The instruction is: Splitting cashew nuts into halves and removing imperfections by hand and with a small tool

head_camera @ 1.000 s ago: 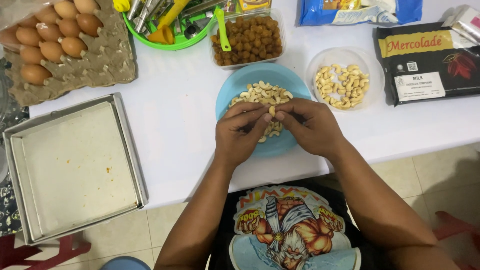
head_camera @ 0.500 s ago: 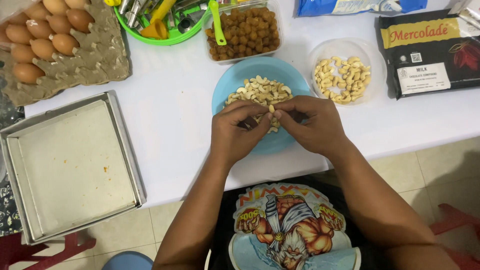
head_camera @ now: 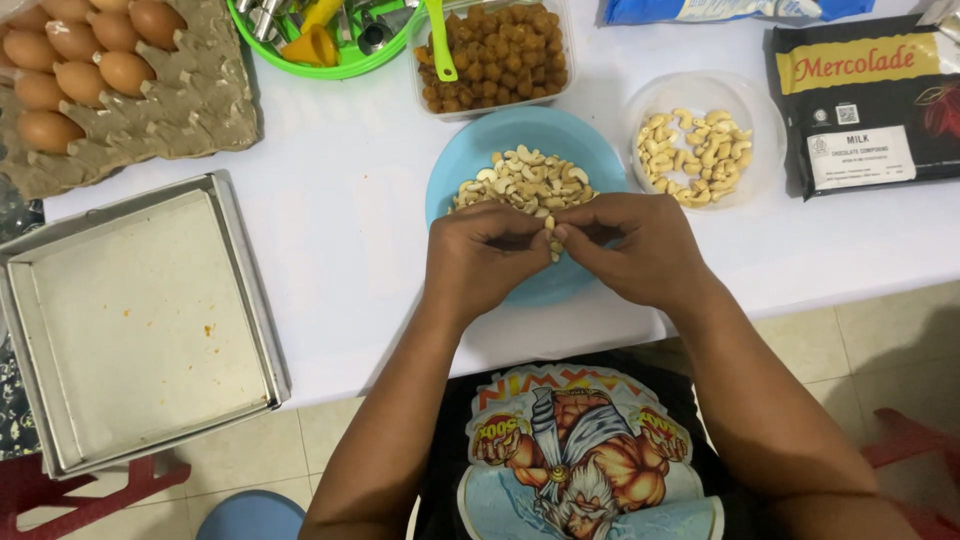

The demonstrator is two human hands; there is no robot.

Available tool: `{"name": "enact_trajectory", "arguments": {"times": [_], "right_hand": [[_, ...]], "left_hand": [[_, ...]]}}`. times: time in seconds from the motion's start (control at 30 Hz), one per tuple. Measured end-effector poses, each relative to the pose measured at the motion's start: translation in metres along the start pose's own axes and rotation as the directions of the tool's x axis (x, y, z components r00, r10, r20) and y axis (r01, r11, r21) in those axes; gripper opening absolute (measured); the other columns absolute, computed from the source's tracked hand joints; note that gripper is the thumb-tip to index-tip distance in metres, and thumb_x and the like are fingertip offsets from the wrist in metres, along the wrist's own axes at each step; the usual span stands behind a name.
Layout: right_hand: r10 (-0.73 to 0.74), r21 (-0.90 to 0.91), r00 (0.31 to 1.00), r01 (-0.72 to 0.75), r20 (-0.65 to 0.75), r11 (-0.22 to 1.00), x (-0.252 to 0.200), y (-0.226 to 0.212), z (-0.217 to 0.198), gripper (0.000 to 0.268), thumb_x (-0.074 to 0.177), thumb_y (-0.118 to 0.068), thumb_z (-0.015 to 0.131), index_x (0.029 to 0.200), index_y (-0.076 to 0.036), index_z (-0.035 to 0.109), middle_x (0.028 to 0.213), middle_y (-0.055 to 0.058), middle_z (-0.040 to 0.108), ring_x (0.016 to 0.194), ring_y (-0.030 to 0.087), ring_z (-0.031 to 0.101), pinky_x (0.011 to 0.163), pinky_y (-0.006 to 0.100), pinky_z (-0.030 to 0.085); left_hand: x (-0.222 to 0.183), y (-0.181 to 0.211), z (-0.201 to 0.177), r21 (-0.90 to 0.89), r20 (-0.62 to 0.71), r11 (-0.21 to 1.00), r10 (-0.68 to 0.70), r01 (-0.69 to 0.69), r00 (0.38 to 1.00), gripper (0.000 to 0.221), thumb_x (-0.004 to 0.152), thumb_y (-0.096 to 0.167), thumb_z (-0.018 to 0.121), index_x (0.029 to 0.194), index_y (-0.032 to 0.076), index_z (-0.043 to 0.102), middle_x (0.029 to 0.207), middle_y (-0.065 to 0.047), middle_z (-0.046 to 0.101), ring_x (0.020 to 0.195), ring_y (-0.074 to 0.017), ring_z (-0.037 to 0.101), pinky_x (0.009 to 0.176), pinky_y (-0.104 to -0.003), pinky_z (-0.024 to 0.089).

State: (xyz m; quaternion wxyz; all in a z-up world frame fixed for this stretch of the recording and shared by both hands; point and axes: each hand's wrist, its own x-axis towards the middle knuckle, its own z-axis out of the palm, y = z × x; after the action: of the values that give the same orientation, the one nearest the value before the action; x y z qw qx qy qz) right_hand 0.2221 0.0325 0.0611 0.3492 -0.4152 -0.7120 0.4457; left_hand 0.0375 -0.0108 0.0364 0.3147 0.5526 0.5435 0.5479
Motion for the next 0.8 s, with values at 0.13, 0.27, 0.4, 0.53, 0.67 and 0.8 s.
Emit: {"name": "enact_trajectory", "arguments": {"times": [0.13, 0.27, 0.4, 0.53, 0.67, 0.8], "right_hand": [[0.035, 0.023, 0.999, -0.036, 0.018, 0.999, 0.0, 0.01, 0.0, 0.008, 0.089, -0.007, 0.079, 0.096, -0.004, 0.081, 0.07, 0.014, 0.074, 0.065, 0.02, 0.071, 0.062, 0.035, 0.059], [0.011, 0.036, 0.998, -0.013, 0.061, 0.999, 0.0, 0.013, -0.004, 0.007, 0.088, -0.004, 0.079, 0.094, -0.003, 0.082, 0.067, 0.016, 0.072, 0.066, 0.022, 0.072, 0.062, 0.036, 0.059], [0.017, 0.019, 0.997, -0.019, 0.076, 1.0, -0.001, 0.017, -0.005, 0.008, 0.085, -0.005, 0.08, 0.093, -0.004, 0.082, 0.064, 0.013, 0.071, 0.063, 0.02, 0.072, 0.06, 0.035, 0.058], [0.024, 0.048, 0.996, -0.028, 0.081, 0.998, -0.004, 0.035, -0.002, 0.01, 0.079, -0.006, 0.084, 0.089, -0.006, 0.082, 0.064, 0.011, 0.072, 0.062, 0.019, 0.073, 0.062, 0.034, 0.06], [-0.029, 0.005, 0.998, 0.028, 0.057, 1.0, -0.006, 0.036, 0.003, 0.011, 0.079, -0.009, 0.086, 0.085, -0.005, 0.078, 0.063, 0.011, 0.071, 0.062, 0.022, 0.074, 0.061, 0.034, 0.058], [-0.091, -0.033, 0.995, 0.09, -0.029, 0.995, -0.008, 0.043, 0.01, 0.013, 0.08, -0.015, 0.088, 0.082, -0.009, 0.077, 0.063, 0.007, 0.071, 0.062, 0.021, 0.075, 0.061, 0.032, 0.058]], "left_hand": [[0.0, 0.003, -0.003, 0.016, 0.01, 1.0, 0.0, 0.0, 1.0, 0.014, 0.073, 0.001, 0.088, 0.084, 0.008, 0.082, 0.075, -0.015, 0.076, 0.066, -0.0321, 0.076, 0.053, -0.035, 0.062], [-0.001, 0.006, -0.006, 0.001, 0.088, 0.999, -0.04, 0.04, 0.995, 0.008, 0.076, 0.003, 0.085, 0.082, 0.007, 0.081, 0.074, -0.016, 0.075, 0.066, -0.029, 0.076, 0.055, -0.033, 0.063], [0.0, 0.002, -0.008, 0.016, 0.135, 0.998, -0.059, 0.057, 0.989, 0.006, 0.076, 0.004, 0.085, 0.078, 0.007, 0.08, 0.071, -0.015, 0.074, 0.063, -0.0271, 0.075, 0.053, -0.034, 0.062], [-0.002, -0.004, -0.004, -0.015, 0.158, 0.994, -0.104, 0.108, 0.982, 0.005, 0.076, 0.007, 0.085, 0.076, 0.008, 0.08, 0.07, -0.013, 0.074, 0.063, -0.0253, 0.075, 0.053, -0.033, 0.062], [-0.004, -0.009, -0.001, -0.019, 0.148, 0.984, -0.175, 0.179, 0.973, 0.009, 0.071, 0.007, 0.088, 0.076, 0.009, 0.08, 0.069, -0.013, 0.074, 0.063, -0.0199, 0.073, 0.052, -0.03, 0.058], [-0.003, -0.005, 0.003, -0.05, 0.116, 0.97, -0.232, 0.239, 0.966, 0.009, 0.072, 0.005, 0.086, 0.077, 0.004, 0.08, 0.067, -0.016, 0.072, 0.061, -0.0191, 0.071, 0.051, -0.031, 0.057]]}}
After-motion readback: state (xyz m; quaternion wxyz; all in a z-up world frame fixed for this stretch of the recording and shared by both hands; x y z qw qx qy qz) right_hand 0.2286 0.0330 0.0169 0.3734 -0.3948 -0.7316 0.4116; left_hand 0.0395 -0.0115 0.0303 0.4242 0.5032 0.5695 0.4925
